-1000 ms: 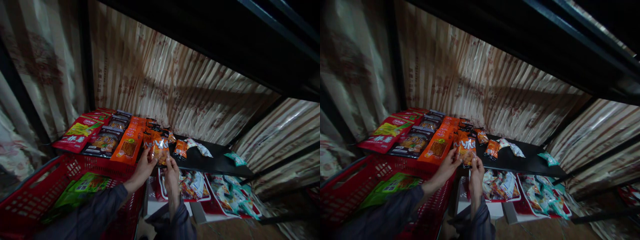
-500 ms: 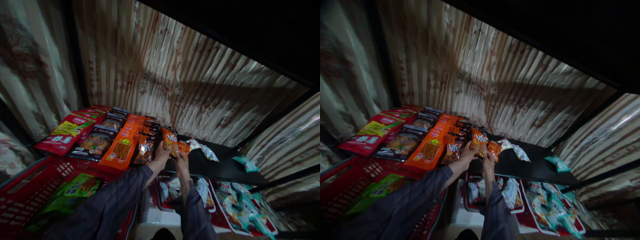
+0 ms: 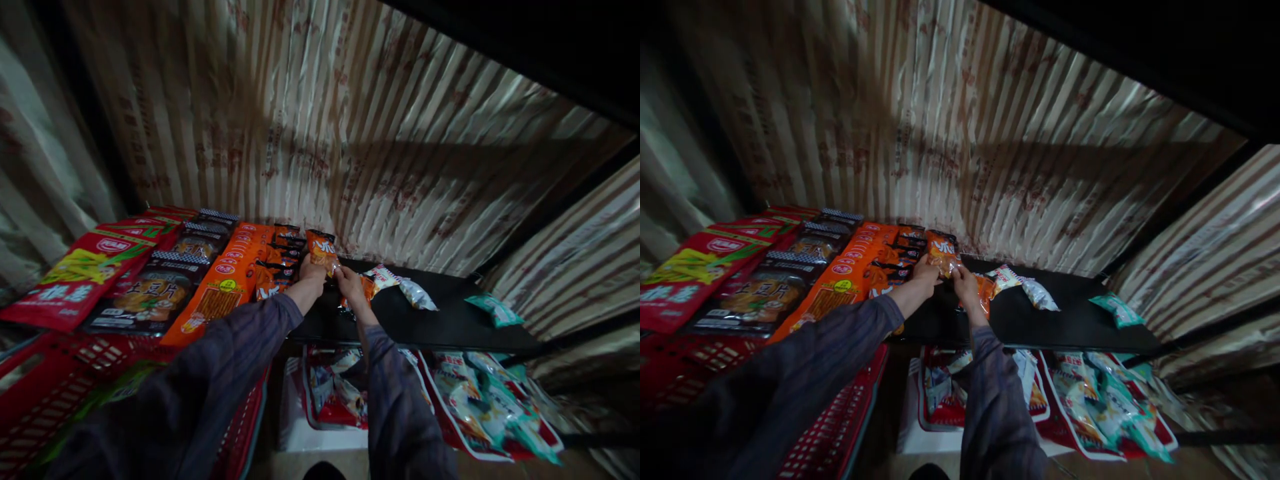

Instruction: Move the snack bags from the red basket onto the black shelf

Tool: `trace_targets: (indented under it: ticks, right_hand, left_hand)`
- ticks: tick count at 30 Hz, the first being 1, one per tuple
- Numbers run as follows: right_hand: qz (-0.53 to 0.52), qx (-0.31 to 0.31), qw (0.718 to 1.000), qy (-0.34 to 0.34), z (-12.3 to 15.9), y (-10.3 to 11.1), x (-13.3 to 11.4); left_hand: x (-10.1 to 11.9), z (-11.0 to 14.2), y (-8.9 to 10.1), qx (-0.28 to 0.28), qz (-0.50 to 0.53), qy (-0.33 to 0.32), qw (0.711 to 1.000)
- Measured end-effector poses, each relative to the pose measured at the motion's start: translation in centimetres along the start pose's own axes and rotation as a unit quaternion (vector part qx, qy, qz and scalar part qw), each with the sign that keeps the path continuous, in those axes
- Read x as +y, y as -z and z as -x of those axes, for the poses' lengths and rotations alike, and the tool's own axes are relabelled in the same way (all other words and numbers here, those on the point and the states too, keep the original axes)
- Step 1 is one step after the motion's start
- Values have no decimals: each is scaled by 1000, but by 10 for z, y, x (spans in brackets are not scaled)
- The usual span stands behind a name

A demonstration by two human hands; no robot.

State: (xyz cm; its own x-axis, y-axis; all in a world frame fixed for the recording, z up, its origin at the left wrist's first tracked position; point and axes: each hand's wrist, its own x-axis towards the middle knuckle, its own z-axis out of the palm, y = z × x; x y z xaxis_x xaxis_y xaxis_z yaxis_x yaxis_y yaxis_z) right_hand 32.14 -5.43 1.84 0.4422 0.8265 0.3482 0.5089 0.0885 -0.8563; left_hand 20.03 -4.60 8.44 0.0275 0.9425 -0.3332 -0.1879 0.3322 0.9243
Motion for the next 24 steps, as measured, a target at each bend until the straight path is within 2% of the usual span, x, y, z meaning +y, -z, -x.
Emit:
trace_targets:
  ticks: [3, 5, 7, 10, 13, 15, 17, 20, 24]
  right_hand:
    - [101, 33, 994, 18, -7, 5, 5]
    - [170, 30, 984, 39, -10, 7, 9]
    - [238, -15, 968, 79, -12, 8, 12]
    - [339, -117, 924, 135, -18, 6, 12]
    - [429, -202, 870, 134, -24, -2, 9]
    - [468, -235, 842, 129, -25, -8, 7]
    - [495, -236, 825, 135, -24, -12, 3]
    - [525, -201, 815, 137, -19, -13, -3]
    - [567, -164, 803, 88, -12, -1, -8]
  left_hand:
    - [1, -5, 1, 3, 7, 16, 1000]
    - [1, -5, 3, 4, 11, 20, 1000]
    - [-1, -4, 5, 6, 12, 16, 1000]
    - [-4, -4, 8, 12, 5, 8, 1000]
    - [-7, -6, 10, 15, -2, -3, 1000]
    - [-8, -9, 12, 18, -6, -9, 1000]
    - [-8, -12, 14, 19, -9, -9, 1000]
    - [-10, -16, 14, 19, -15, -2, 1000]
    - [-17, -22, 7, 20, -26, 4, 999]
